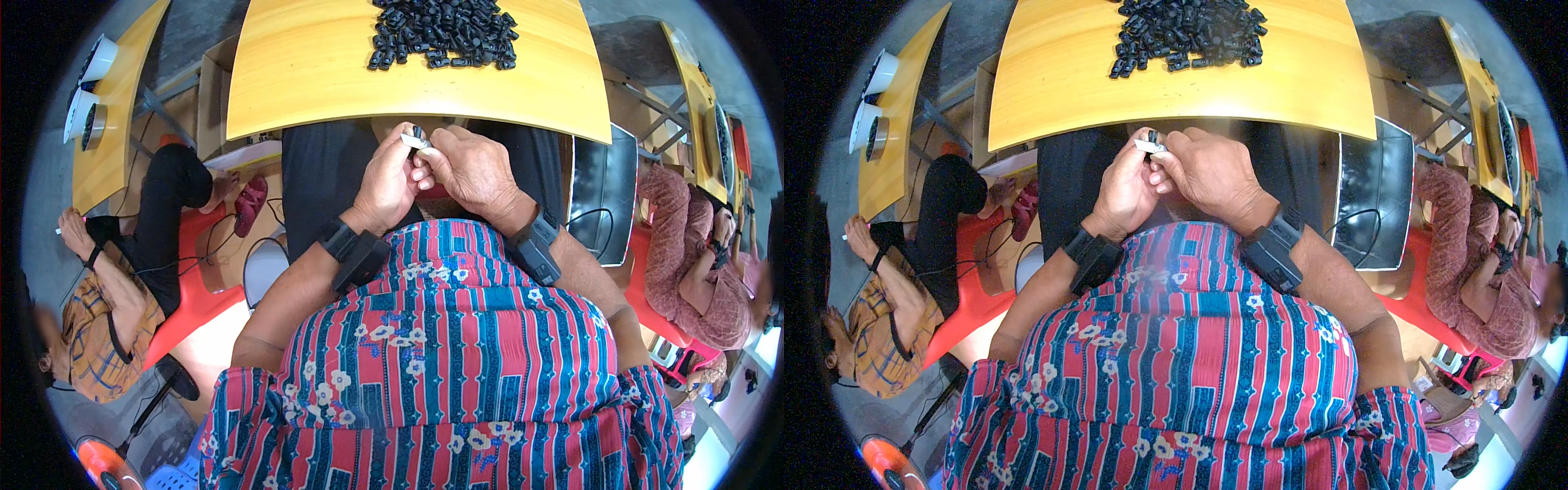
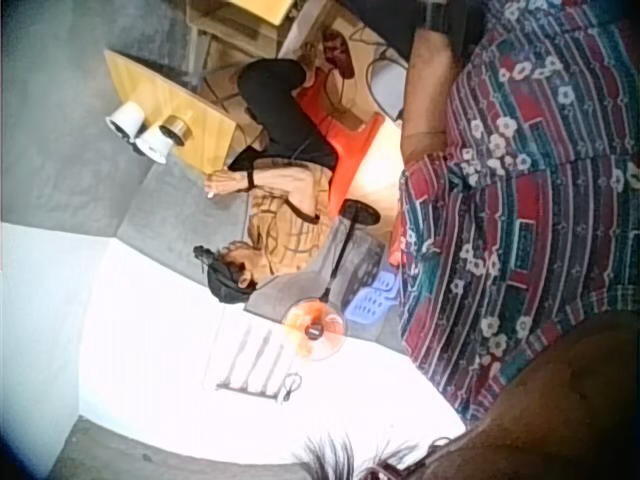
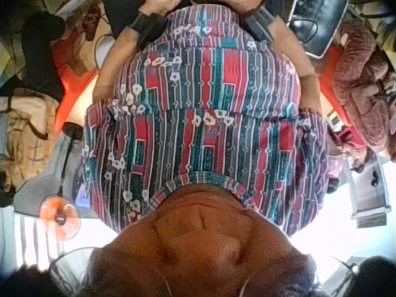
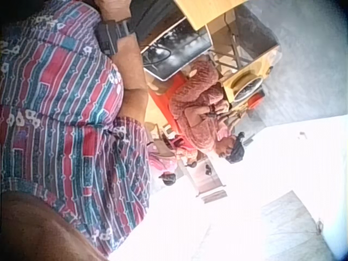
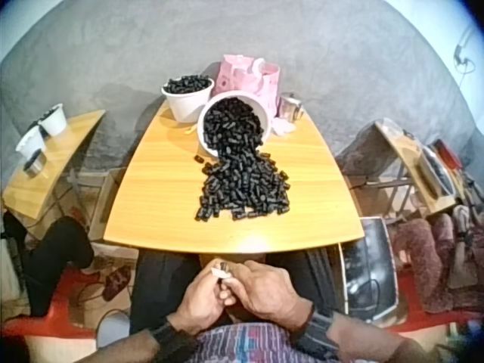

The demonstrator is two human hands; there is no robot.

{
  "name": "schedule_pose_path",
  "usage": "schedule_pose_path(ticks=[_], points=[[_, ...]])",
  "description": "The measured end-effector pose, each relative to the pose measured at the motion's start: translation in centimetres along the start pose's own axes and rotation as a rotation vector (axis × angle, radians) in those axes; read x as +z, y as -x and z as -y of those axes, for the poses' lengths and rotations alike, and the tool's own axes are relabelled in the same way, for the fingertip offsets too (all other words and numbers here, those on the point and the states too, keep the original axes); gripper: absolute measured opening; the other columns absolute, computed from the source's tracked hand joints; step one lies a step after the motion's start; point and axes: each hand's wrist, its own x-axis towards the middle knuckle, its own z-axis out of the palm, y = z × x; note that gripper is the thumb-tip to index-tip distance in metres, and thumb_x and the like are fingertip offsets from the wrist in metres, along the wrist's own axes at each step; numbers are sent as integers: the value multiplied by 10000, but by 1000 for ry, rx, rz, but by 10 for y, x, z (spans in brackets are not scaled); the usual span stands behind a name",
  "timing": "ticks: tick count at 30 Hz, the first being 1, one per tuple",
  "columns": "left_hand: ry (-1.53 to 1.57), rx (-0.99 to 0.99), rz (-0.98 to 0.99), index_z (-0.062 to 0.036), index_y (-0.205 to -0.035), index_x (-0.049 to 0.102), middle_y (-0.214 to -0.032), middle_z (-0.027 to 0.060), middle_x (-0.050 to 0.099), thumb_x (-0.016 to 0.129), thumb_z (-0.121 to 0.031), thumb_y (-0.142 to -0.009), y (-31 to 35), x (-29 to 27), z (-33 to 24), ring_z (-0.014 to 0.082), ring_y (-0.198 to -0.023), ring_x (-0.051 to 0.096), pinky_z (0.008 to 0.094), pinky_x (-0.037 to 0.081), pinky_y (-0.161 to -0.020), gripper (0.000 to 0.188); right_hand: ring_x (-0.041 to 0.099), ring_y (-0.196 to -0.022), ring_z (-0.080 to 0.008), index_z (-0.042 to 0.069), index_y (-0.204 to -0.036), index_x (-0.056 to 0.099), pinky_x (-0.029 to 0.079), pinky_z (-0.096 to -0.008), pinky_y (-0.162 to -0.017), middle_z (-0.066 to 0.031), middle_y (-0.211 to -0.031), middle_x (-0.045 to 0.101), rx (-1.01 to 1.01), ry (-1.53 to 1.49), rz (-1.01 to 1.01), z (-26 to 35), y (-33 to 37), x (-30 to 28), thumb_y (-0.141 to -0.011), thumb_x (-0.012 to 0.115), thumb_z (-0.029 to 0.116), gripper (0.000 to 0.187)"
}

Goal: Manually trimming or finishing small black rubber/plastic components using a small blade or tool.

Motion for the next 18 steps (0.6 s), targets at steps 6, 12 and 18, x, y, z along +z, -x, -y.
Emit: schedule_pose_path(ticks=[6,12,18], points=[[-4,-30,30,-118,-971,486,-761,-34,411,384,-306,-1003,-1,1,-2,65,-642,377,219,354,-586,217,612,-713,-332,78,-834,588,485,-425,-598,-133,-752,601,87,19,-44,-2,-2,0,-910,516,309,253],[0,-23,32,-117,-972,486,-758,-28,418,375,-313,-1006,-2,1,-1,67,-635,372,220,343,-577,227,628,-780,-359,39,-991,641,501,-383,-664,-185,-862,638,165,-369,-214,-10,-1,4,-895,576,305,291],[9,-64,25,-101,-1022,495,-782,-25,440,378,-243,-998,-2,4,1,66,-639,388,211,341,-573,186,668,-808,-269,28,-1029,657,509,-309,-721,-176,-927,662,175,-621,-132,-7,-1,9,-830,684,221,279]])
